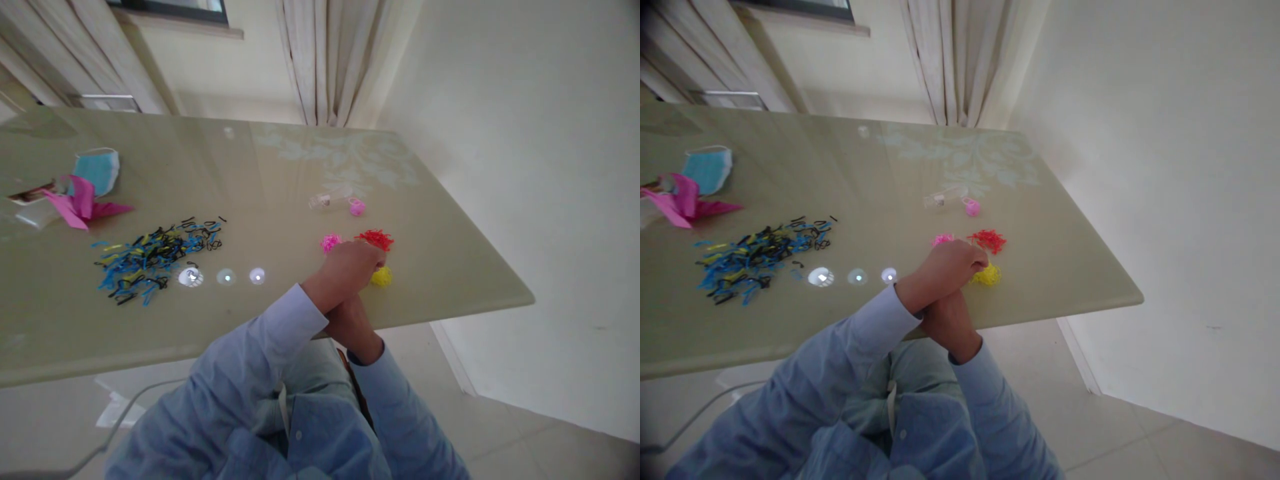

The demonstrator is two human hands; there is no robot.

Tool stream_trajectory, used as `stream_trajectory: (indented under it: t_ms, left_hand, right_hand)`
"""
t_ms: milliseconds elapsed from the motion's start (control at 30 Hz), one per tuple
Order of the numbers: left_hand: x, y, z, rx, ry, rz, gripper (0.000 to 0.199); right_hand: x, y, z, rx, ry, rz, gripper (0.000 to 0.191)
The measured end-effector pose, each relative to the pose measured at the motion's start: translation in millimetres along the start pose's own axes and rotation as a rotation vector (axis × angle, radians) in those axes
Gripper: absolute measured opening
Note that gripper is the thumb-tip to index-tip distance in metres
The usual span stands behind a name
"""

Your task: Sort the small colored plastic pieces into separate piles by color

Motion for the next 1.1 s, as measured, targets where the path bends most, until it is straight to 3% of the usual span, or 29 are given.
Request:
stream_trajectory:
  t_ms: [333,467,567,767,967,1100]
  left_hand:
    - [4,3,-4.7,-0.114,-0.062,-0.011,0.022]
    - [-8,15,2.8,-0.110,-0.098,0.035,0.025]
    - [-26,30,16.5,-0.144,-0.200,0.077,0.024]
    - [-99,94,35.1,-0.313,-0.415,0.287,0.017]
    - [-202,164,18.6,-0.477,-0.446,0.608,0.027]
    - [-259,189,13.5,-0.533,-0.535,0.777,0.028]
  right_hand:
    - [0,-1,4,0.144,-0.046,0.016,0.037]
    - [2,1,3,0.123,-0.016,-0.023,0.025]
    - [3,0,3,0.144,0.009,-0.071,0.015]
    - [3,8,19,0.390,-0.056,-0.026,0.014]
    - [2,7,22,0.429,-0.077,-0.026,0.014]
    - [5,2,21,0.417,-0.067,-0.066,0.014]
Point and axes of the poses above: each hand's wrist, its own x-axis towards the middle knuckle, its own z-axis out of the back of the hand, y = z × x, the point moved 10 cm from there along x, towards the middle knuckle, and after that the axes turned 15 degrees about x, right-handed, at the moved point
